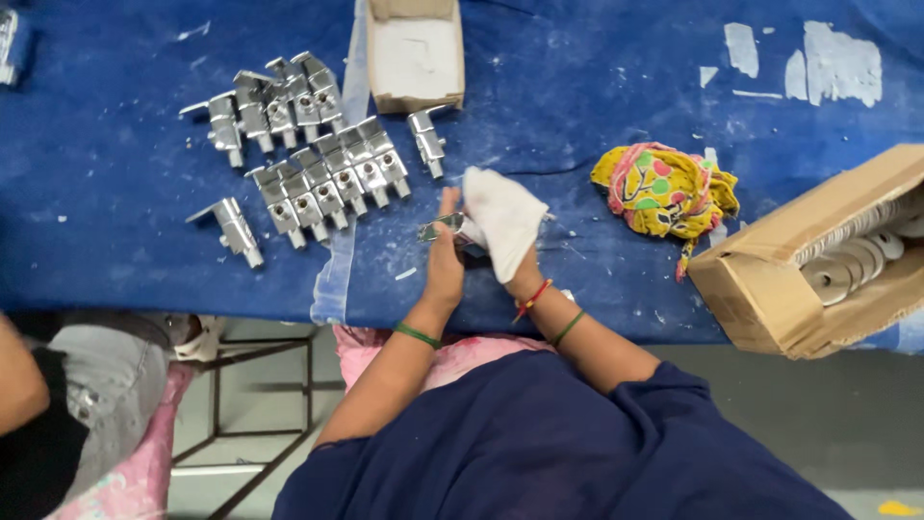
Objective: The person wipes multiple small metal parts with a white cloth on a blue table, handling them one at a time and placing them back in a row. A second person is visible working alongside at the same table.
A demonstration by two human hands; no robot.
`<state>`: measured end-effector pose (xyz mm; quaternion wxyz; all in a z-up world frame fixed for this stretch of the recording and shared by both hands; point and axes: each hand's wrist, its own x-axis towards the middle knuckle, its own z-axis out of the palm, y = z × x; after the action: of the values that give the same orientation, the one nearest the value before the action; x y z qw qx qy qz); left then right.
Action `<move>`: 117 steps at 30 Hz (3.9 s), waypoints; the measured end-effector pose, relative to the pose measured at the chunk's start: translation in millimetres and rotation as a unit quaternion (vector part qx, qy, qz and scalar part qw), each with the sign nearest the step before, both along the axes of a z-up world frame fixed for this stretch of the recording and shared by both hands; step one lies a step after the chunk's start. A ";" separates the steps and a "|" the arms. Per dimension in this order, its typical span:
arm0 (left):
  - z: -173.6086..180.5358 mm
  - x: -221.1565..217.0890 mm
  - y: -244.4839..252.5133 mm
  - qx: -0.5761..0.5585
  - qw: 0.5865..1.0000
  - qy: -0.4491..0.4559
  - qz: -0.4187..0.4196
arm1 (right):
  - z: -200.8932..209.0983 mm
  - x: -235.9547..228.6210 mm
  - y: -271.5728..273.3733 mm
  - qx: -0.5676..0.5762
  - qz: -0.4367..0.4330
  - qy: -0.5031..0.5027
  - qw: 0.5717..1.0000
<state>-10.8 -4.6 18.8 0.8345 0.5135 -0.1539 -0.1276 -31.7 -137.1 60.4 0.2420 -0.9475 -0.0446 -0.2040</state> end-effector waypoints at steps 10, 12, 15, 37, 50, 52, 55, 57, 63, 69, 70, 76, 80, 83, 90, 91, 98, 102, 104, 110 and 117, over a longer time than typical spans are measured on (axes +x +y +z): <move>-10.0 -1.2 5.0 0.013 0.998 0.033 -0.044 | -29.5 -13.9 15.7 0.389 0.123 0.032 0.912; -6.5 -2.1 6.7 -0.055 0.994 0.079 -0.056 | -18.4 -9.5 18.1 0.343 0.113 0.048 0.931; -0.7 -1.4 5.5 -0.091 0.987 0.117 -0.056 | -6.6 0.3 25.2 0.252 0.059 -0.004 0.966; -33.7 13.5 12.7 -0.214 0.952 0.218 -0.021 | 5.2 -5.9 18.3 0.097 0.159 -0.015 0.982; -32.2 18.4 11.1 -0.188 0.959 0.214 -0.001 | -15.5 0.0 11.1 0.212 0.152 0.074 0.963; -27.5 16.0 10.0 -0.201 0.957 0.209 0.002 | -20.4 0.1 10.2 0.194 0.130 0.059 0.971; -21.4 13.1 13.0 -0.227 0.949 0.219 0.001 | -21.8 2.1 14.0 0.189 0.100 0.056 0.975; -18.0 14.5 14.0 -0.233 0.948 0.216 0.009 | -19.9 5.7 16.6 0.162 0.088 0.069 0.980; -17.4 18.3 21.1 -0.270 0.937 0.220 -0.013 | -19.9 3.8 19.4 0.100 0.121 0.033 0.987; -10.9 16.6 24.9 -0.287 0.927 0.238 -0.035 | -17.2 -9.4 17.9 -0.003 0.151 -0.025 0.988; -9.0 17.0 25.4 -0.290 0.926 0.238 -0.037 | -16.6 -8.8 18.0 -0.025 0.147 -0.055 0.987; -1.9 11.7 29.3 -0.325 0.914 0.238 -0.041 | -13.2 -12.8 20.8 0.030 0.147 -0.003 0.989; -0.9 12.5 30.1 -0.359 0.909 0.206 -0.037 | -9.7 -10.0 19.1 0.081 0.131 0.082 0.985; -10.1 13.1 30.7 -0.385 0.897 0.213 -0.040 | -20.7 -11.4 13.2 0.109 0.138 0.056 0.983; -28.6 15.6 28.9 -0.358 0.897 0.247 -0.085 | -69.4 -7.2 -6.2 0.574 0.053 0.122 0.808; -29.3 15.1 28.1 -0.344 0.905 0.234 -0.094 | -72.1 -6.4 -11.7 0.635 0.068 0.091 0.764; -21.3 12.0 29.5 -0.233 0.938 0.249 -0.066 | -37.3 -0.5 -37.0 0.845 0.131 0.102 0.509; -17.3 9.5 17.8 -0.092 0.959 0.268 -0.006 | -21.2 -9.8 -32.5 0.810 0.125 0.156 0.551; -16.0 8.5 10.4 -0.008 0.967 0.253 0.014 | -24.5 -20.7 -29.3 0.755 0.133 0.171 0.618; -4.1 10.9 -4.5 0.090 0.979 0.181 0.003 | -58.2 -49.4 -44.7 0.626 0.100 0.190 0.749; 7.1 6.5 2.9 0.168 0.975 0.136 -0.048 | -75.4 -43.5 -80.7 0.679 -0.014 0.100 0.728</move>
<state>-4.3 -1.6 25.9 0.7423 0.6164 -0.0401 -0.2597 -75.3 -217.8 -14.9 0.8206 -0.5462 0.1438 -0.0872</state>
